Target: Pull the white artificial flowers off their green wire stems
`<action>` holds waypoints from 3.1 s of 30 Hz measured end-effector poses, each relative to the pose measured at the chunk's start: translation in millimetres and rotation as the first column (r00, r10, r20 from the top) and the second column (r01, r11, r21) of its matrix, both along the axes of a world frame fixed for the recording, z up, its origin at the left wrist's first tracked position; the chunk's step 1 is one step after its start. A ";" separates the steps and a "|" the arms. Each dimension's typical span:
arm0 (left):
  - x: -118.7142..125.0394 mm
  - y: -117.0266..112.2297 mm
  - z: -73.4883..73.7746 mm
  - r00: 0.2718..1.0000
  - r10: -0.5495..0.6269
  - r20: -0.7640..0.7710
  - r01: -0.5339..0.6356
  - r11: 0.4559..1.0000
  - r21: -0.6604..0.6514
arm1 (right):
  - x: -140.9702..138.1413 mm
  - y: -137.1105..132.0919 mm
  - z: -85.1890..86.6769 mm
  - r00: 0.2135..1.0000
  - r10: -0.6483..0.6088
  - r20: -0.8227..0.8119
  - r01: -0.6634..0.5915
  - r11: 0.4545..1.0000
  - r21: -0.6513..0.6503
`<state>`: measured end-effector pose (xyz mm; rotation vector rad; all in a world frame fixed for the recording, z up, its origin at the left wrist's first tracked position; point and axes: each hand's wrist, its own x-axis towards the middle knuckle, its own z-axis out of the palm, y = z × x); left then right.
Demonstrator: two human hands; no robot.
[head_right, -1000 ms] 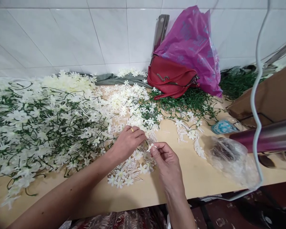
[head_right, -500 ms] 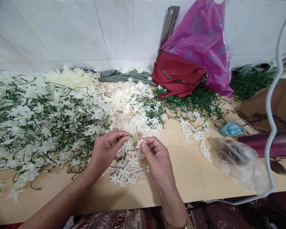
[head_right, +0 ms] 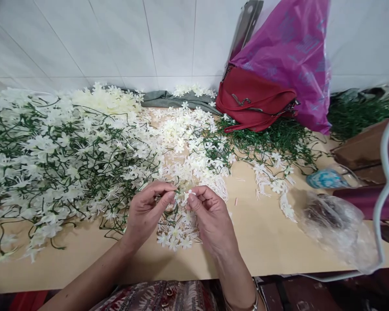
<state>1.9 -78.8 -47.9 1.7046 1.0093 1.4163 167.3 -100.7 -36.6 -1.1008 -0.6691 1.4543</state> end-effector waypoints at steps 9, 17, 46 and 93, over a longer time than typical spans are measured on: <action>0.9 -5.4 2.0 1.000 -0.022 -0.012 0.021 0.997 -0.073 | -0.4 -3.0 2.3 0.993 0.071 0.096 -0.072 0.997 0.009; -6.5 -1.7 0.1 0.976 -0.108 -0.190 0.126 0.988 0.086 | 21.5 -0.8 3.2 0.923 0.251 0.292 -0.262 0.965 0.001; -2.0 -1.8 -17.1 0.952 -0.260 -0.160 0.217 0.945 -0.245 | 17.4 9.5 -17.4 0.935 0.245 0.258 -0.240 0.970 -0.050; 1.4 -1.2 -18.6 0.979 -0.166 -0.117 0.118 0.934 -0.337 | 11.0 19.0 -20.9 0.929 0.272 0.252 -0.264 0.962 -0.064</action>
